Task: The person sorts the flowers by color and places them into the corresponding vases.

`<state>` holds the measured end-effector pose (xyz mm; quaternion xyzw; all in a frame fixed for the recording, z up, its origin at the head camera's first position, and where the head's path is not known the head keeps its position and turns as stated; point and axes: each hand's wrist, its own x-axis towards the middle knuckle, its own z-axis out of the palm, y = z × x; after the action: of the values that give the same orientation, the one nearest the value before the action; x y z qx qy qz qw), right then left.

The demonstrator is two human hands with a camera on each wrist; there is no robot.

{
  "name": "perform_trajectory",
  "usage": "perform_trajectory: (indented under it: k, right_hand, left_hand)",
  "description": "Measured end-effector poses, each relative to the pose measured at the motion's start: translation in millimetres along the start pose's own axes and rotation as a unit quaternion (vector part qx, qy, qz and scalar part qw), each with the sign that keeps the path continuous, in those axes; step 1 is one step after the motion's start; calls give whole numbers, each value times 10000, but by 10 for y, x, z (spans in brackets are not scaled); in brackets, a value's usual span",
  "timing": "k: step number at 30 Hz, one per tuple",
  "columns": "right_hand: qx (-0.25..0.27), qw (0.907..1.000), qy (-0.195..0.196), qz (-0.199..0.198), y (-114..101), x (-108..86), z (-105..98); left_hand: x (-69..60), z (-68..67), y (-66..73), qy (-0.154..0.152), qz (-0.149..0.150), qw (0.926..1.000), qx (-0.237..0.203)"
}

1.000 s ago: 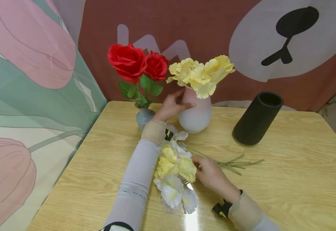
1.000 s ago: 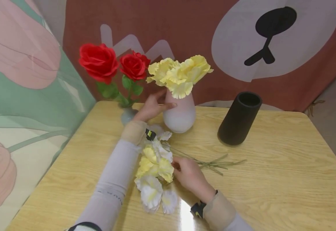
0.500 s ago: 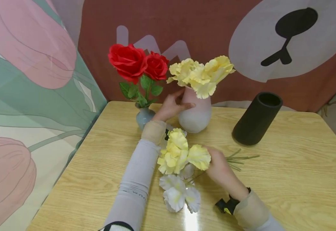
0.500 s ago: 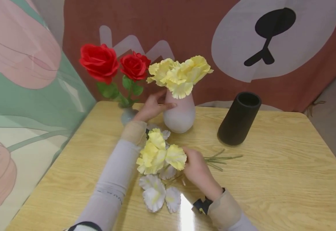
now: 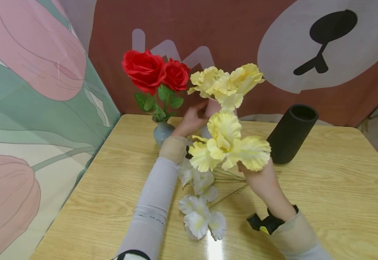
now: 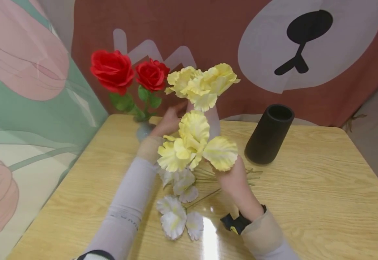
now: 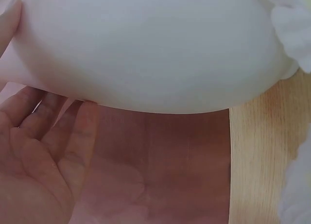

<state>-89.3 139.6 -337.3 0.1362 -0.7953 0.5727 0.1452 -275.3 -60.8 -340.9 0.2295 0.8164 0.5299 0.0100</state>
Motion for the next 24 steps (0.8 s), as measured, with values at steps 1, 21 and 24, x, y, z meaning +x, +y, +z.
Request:
perform_trajectory:
  k: [1,21,24]
  right_hand:
    - [80,9998,101,-123,-21,8,-15]
    - [1870,9514,866,-2287,-525,341,-238]
    - [1958,9434,1067,-2454,-644,383,-264]
  left_hand:
    - [-5,-1,-1,-1,-50,10000,-30]
    - [-38,18,15,31,-19,9999,99]
    - [-28,22,10,26,-40,9999,99]
